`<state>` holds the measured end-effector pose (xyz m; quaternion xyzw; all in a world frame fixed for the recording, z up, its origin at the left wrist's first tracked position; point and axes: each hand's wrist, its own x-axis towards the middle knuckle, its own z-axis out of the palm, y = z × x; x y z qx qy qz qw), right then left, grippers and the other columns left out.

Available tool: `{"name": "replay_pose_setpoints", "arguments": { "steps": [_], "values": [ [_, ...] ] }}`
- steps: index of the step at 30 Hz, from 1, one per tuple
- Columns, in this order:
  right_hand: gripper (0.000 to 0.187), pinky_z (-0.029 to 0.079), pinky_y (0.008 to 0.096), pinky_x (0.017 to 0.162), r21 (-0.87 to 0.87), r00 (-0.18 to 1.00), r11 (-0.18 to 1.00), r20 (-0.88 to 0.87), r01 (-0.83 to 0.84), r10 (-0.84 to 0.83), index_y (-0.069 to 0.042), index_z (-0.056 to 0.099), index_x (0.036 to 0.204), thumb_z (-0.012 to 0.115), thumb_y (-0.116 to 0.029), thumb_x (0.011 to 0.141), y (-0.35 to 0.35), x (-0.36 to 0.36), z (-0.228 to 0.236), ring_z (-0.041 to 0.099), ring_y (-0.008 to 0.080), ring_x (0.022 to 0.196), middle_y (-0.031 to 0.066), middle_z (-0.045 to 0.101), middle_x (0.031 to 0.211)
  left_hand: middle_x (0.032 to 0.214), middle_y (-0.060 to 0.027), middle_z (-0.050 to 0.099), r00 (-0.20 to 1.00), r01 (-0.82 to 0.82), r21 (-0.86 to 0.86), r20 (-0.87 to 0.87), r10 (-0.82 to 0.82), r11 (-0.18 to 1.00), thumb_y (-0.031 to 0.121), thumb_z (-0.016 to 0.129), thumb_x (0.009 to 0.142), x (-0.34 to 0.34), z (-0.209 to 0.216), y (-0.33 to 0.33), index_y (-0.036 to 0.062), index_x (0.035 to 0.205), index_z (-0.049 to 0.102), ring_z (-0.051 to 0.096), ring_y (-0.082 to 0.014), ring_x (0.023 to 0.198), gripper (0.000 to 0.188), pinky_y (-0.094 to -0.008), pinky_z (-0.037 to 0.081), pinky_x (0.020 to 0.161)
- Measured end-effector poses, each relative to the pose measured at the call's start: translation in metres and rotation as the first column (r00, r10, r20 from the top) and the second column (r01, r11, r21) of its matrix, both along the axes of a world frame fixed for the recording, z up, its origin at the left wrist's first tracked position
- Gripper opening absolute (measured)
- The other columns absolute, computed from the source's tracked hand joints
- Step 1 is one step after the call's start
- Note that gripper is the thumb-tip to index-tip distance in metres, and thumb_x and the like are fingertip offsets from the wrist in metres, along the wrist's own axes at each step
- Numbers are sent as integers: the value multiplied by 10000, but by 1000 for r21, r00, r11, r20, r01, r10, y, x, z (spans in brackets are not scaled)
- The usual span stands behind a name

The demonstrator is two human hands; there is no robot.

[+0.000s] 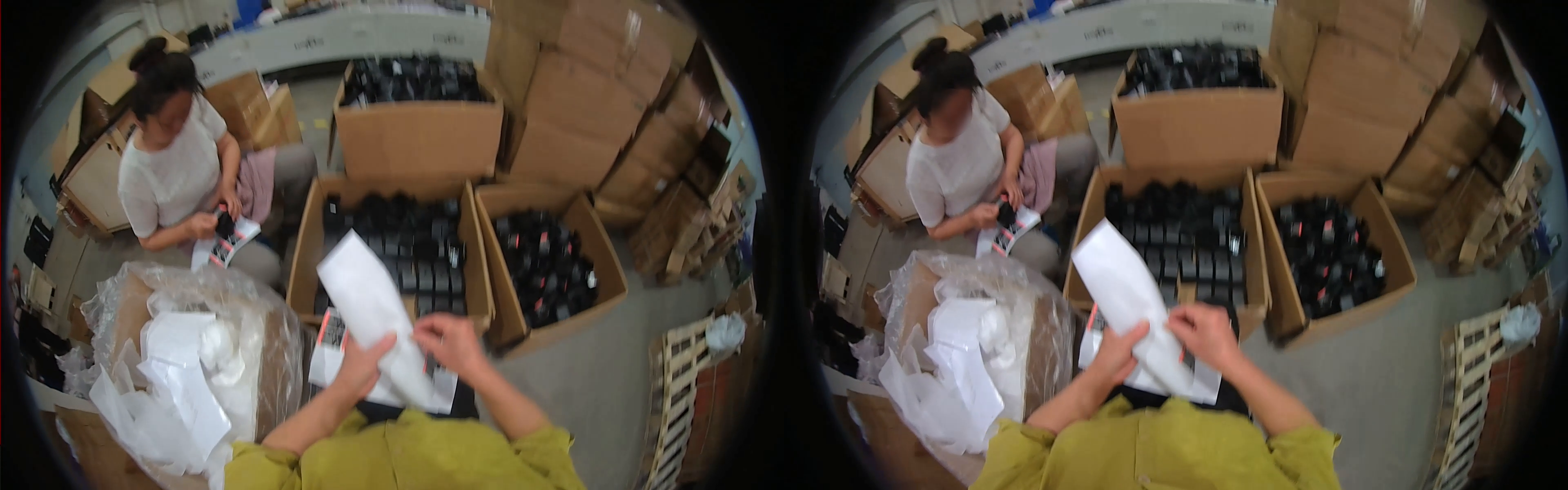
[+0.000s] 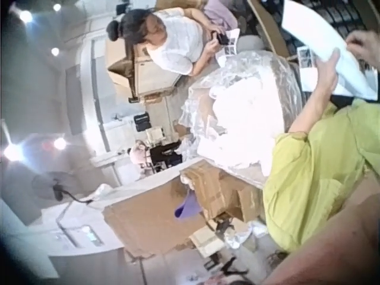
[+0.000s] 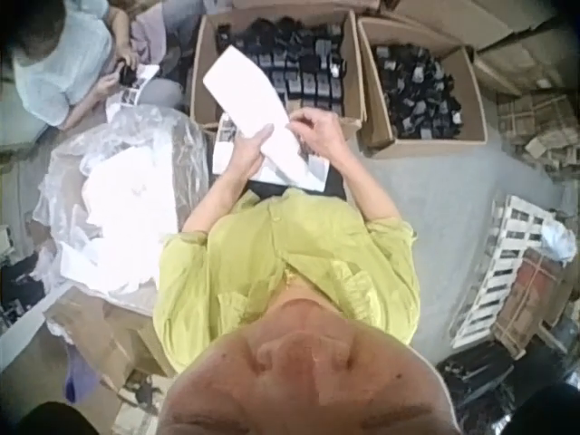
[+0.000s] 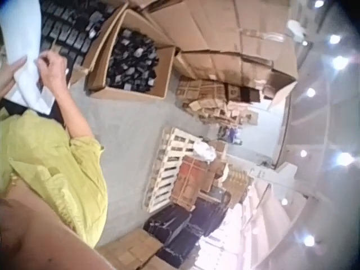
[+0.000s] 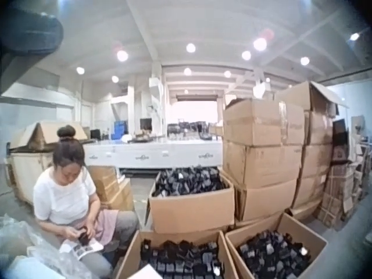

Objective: Peeling labels from a sheet and applying them to small black plastic components in a warehouse environment.

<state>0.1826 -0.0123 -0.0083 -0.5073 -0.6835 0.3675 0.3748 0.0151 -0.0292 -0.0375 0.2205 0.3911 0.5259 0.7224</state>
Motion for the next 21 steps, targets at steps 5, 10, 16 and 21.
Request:
{"name": "replay_pose_setpoints", "arguments": {
  "steps": [5,10,16,21],
  "values": [
    [133,441,189,552,-295,971,955,-239,-43,-30,29,617,841,637,-78,766,-5,4,-9,531,55,610,21,603,703,1035,-99,549,999,37,64,29,-39,997,79,594,795,4,6,-8,-37,1112,462,543,-200,937,362,-320,433,826],
    [108,441,195,567,-364,937,927,-347,-91,-44,21,613,836,613,-72,781,0,5,-2,532,65,622,20,596,706,1057,-93,535,993,48,76,99,-56,996,83,600,794,3,14,-10,-24,1131,447,526,-195,965,385,-324,419,850],
    [50,480,274,666,-308,641,950,-720,47,-265,-16,575,773,579,-66,776,31,67,-4,577,144,725,72,606,834,1150,-55,468,974,-104,72,210,86,992,90,590,799,1,7,-15,62,1207,373,451,-211,1074,462,-379,371,925],
    [43,464,360,771,-503,561,725,-805,-471,-195,-18,569,790,557,-59,787,-5,72,-23,564,212,878,116,583,949,1156,-55,468,962,-173,85,228,150,981,89,576,807,-6,6,-15,60,1212,370,441,-214,1085,455,-383,352,940]
  ]
}}
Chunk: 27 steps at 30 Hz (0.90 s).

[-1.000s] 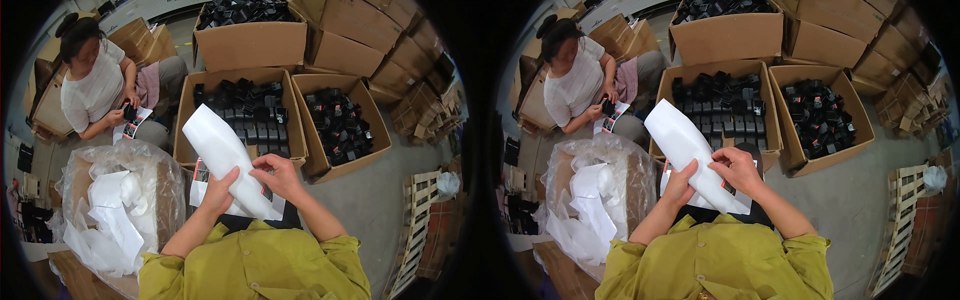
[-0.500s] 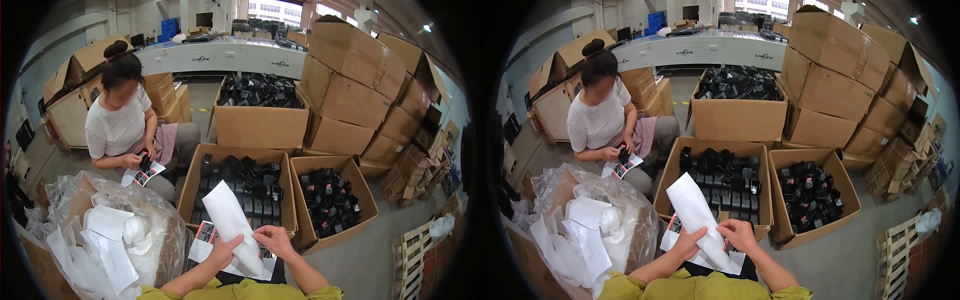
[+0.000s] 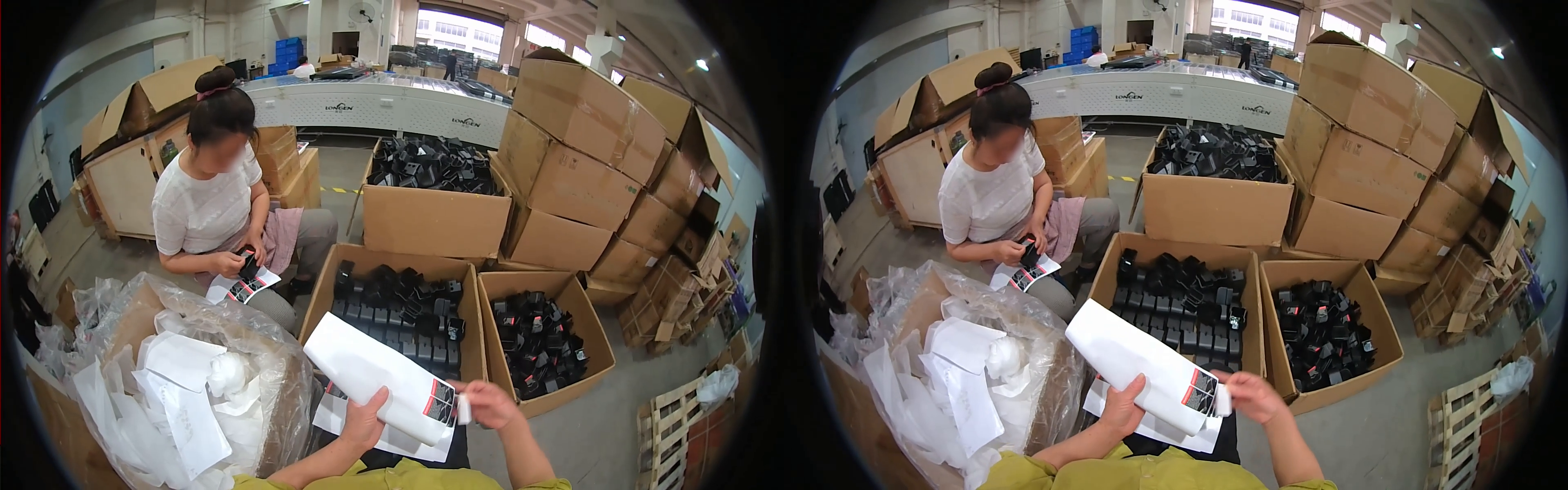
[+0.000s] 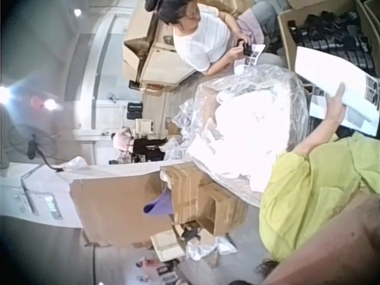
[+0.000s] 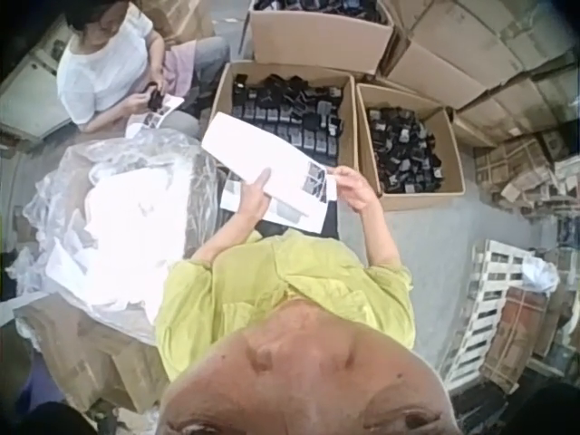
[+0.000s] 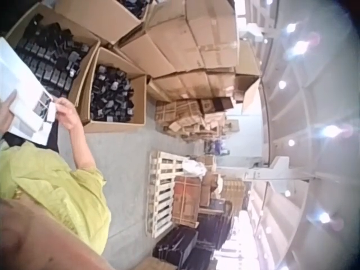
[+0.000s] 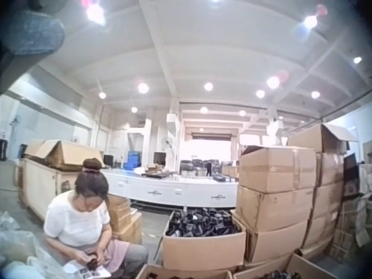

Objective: Peeling labels from a sheet and applying them to small black plastic components in a warehouse environment.

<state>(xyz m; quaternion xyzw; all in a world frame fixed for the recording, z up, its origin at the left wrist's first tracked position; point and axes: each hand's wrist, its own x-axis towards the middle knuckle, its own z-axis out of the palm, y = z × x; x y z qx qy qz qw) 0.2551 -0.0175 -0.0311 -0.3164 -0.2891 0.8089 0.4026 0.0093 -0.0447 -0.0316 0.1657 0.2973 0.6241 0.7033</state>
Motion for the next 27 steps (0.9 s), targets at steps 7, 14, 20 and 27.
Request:
{"name": "replay_pose_setpoints", "arguments": {
  "steps": [7,14,20,27],
  "values": [
    [58,437,227,619,-53,905,998,420,-42,61,-23,607,748,628,-74,730,-8,-9,-16,550,98,648,20,598,722,962,-122,536,933,237,-480,-131,-336,844,142,629,779,-29,-30,-53,-48,1079,420,560,-194,821,413,-294,484,687],
    [124,457,219,516,-126,554,907,755,-401,350,-28,628,738,643,-151,725,-23,12,-28,547,85,605,6,585,673,664,-20,543,686,-81,-107,-727,-23,991,90,637,745,-63,13,-56,6,798,544,520,-90,593,136,-208,426,530],
    [164,465,283,569,91,242,732,965,-675,103,-24,628,735,598,-179,691,-14,5,-1,564,135,572,100,597,625,982,-132,536,-58,674,115,-977,207,730,161,596,761,-25,-39,-21,43,965,541,516,-296,910,242,-349,431,793],
    [170,418,274,495,558,315,828,796,-56,-516,13,586,717,569,-153,750,-2,1,27,527,128,511,104,554,567,1020,-152,536,246,584,43,-961,-126,811,117,534,785,6,3,-4,12,1072,505,529,-277,934,307,-332,457,751]
  ]
}}
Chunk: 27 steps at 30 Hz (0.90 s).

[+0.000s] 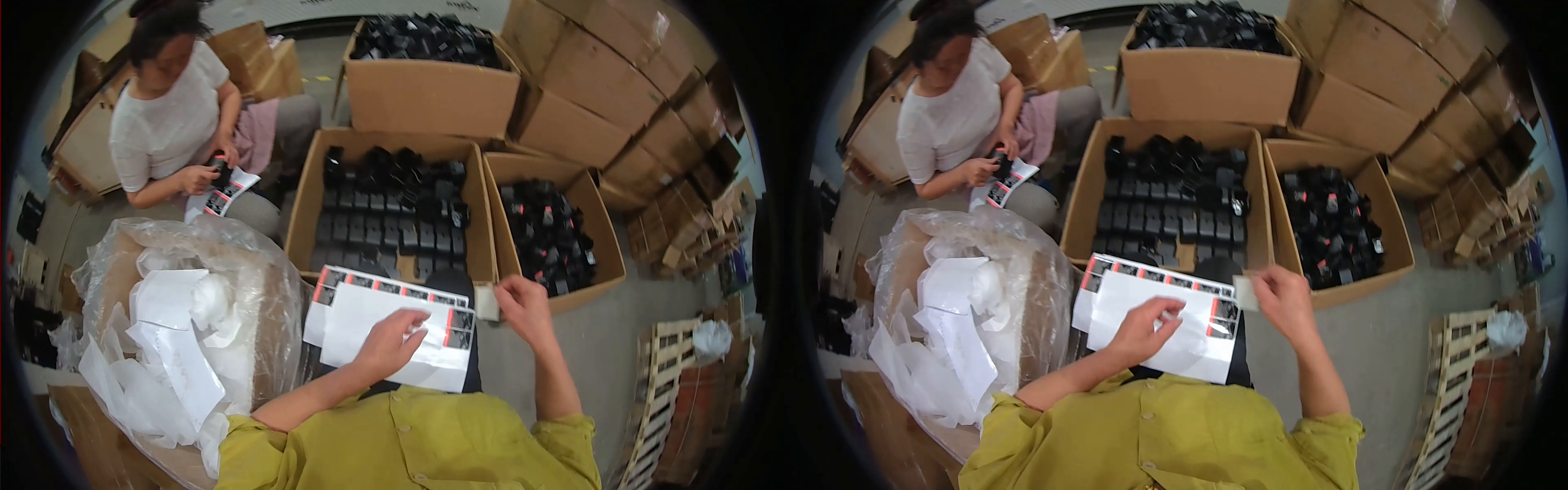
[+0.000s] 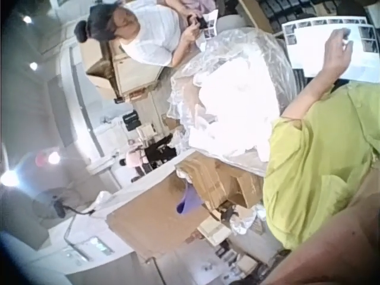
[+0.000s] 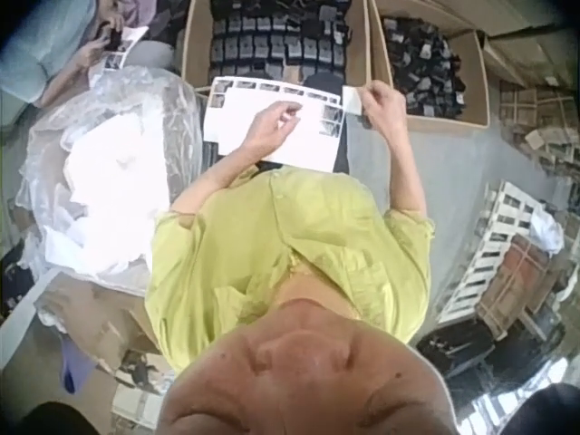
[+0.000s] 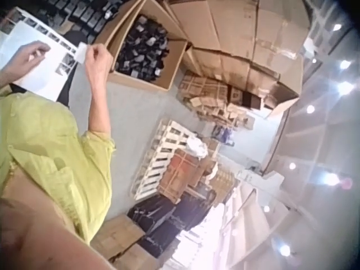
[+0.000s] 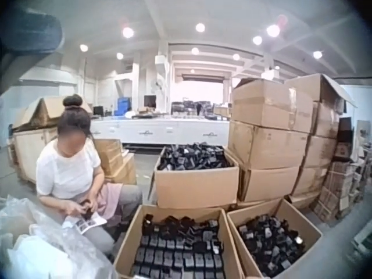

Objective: Peeling labels from a sheet and applying them to small black plastic components in a warehouse environment.

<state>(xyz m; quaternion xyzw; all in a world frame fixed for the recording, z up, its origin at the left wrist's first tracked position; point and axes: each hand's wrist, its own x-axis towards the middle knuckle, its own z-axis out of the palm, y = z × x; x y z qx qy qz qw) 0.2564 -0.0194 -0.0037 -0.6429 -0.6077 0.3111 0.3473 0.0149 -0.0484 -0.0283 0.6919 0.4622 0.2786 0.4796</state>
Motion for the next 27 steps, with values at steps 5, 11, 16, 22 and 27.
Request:
{"name": "replay_pose_setpoints", "arguments": {
  "steps": [5,11,16,22,27],
  "values": [
    [170,429,308,519,141,998,989,35,-53,48,-11,553,727,568,-173,775,12,-60,-1,560,210,558,111,561,639,1064,-136,518,934,-27,-95,352,59,995,45,499,784,33,4,26,4,1137,451,529,-212,973,358,-294,445,811],
    [109,406,188,525,93,919,966,-299,-240,257,25,582,829,577,-81,807,23,-62,-3,497,49,597,4,558,670,939,-63,570,716,-56,-524,572,399,850,-5,547,764,11,0,54,-16,1029,495,543,-121,853,270,-240,444,758],
    [97,399,163,544,-120,897,956,-392,-269,203,21,593,830,579,-71,806,52,-52,-13,488,17,619,-10,570,710,897,-51,573,698,-96,-536,565,441,839,10,562,762,4,-4,71,6,964,518,530,-91,746,206,-224,441,704],
    [124,389,191,503,-76,926,949,-253,-307,280,12,587,783,613,-106,752,81,-53,-36,471,41,559,2,546,628,1000,-91,549,728,-50,-537,558,399,842,28,587,746,5,-23,91,4,1058,497,524,-132,874,325,-260,428,786],
    [77,381,180,513,-92,870,996,-492,-9,-38,-14,586,806,610,-60,750,133,-10,-114,452,26,587,-31,531,675,1226,-194,401,902,-295,352,-204,380,888,91,637,701,-10,-59,100,28,1200,408,409,-310,1113,552,-400,345,903]
  ]
}}
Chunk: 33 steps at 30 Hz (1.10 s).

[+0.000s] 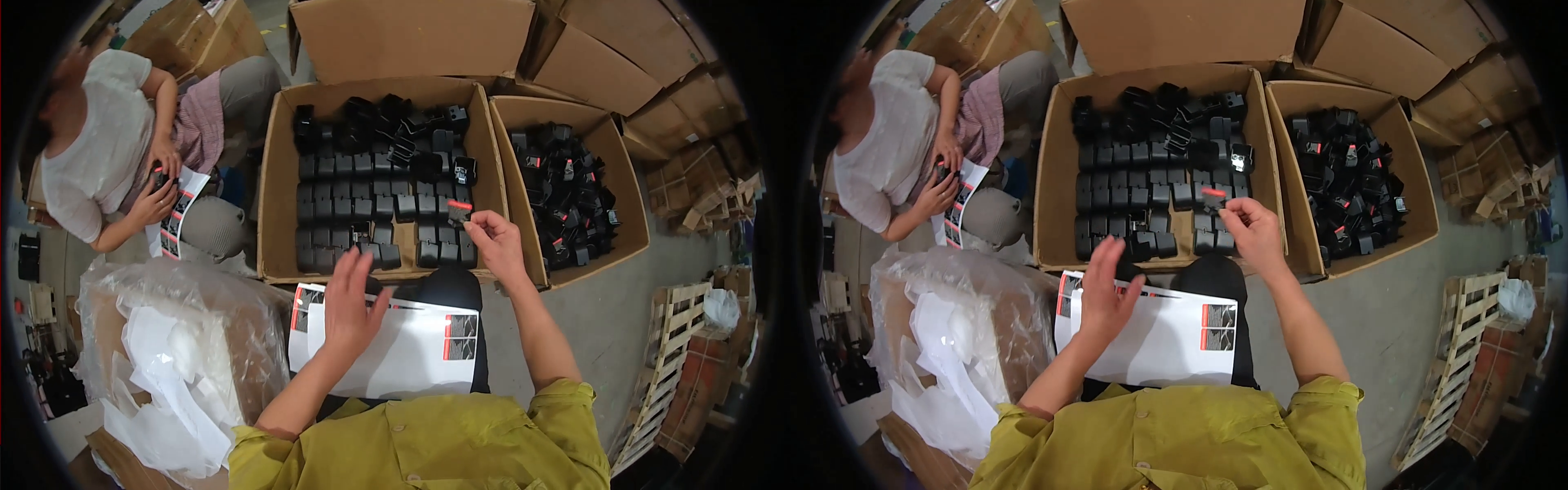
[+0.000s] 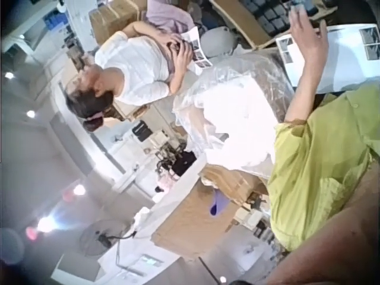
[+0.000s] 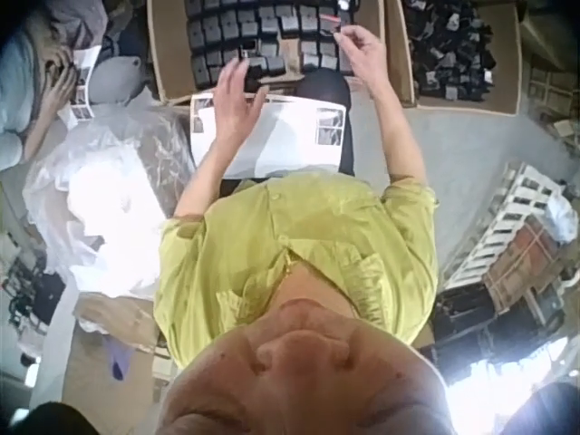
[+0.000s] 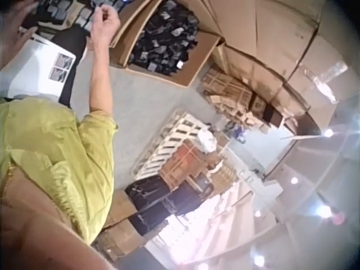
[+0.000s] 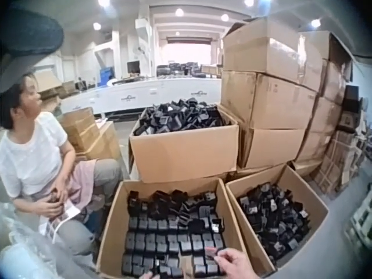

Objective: Peeling labels from a sheet and applying them to small black plastic components in a warehouse environment.

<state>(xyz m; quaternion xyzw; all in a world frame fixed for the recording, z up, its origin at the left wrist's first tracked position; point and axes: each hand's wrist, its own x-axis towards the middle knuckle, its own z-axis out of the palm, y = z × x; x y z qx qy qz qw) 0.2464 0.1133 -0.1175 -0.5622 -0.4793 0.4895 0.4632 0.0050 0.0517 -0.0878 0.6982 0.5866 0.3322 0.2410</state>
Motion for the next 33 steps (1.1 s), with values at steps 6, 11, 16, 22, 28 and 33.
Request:
{"name": "replay_pose_setpoints", "arguments": {
  "steps": [6,11,16,22,28,33],
  "values": [
    [350,462,258,597,-36,826,990,549,-135,132,-68,516,1069,585,-6,731,28,36,-134,551,139,618,63,557,731,1127,-145,492,947,117,-100,-289,-141,988,203,629,715,2,-23,-9,-2,1068,484,445,-274,1069,433,-421,252,955],
    [583,449,410,757,-270,387,839,792,-472,473,-161,307,1257,574,-123,740,50,2,-194,510,311,927,130,530,991,1095,-149,518,953,101,-143,-270,-137,985,158,628,701,2,-22,5,-18,1045,482,465,-280,1041,413,-417,267,944],
    [701,459,408,726,-480,293,841,791,-249,537,-87,243,1303,619,-279,744,81,-38,-262,518,351,886,185,504,979,1068,-166,536,952,97,-163,-274,-139,982,118,650,648,-1,-22,8,-3,1050,458,507,-300,980,462,-425,294,916],
    [720,448,403,696,-447,87,864,875,-234,476,-76,191,1336,589,-259,764,78,-57,-300,517,341,819,180,453,1018,1028,-157,556,948,103,-171,-282,-148,980,109,647,643,0,-23,13,6,1035,459,529,-289,935,447,-423,317,888],
    [993,403,369,866,-345,842,905,384,-250,379,-84,85,1355,742,-127,610,104,-37,-220,462,321,1052,198,400,1187,1034,-144,556,949,127,-177,-265,-171,976,102,643,650,5,-22,19,8,1016,481,518,-285,954,411,-417,311,897],
    [1004,324,365,950,-30,955,970,-186,-241,232,-52,39,1352,721,18,618,100,-19,-80,423,233,1115,158,415,1214,1049,-130,545,961,126,-125,-231,-152,984,76,652,650,4,-15,16,11,1015,483,503,-303,964,408,-415,302,910]
  ]
}}
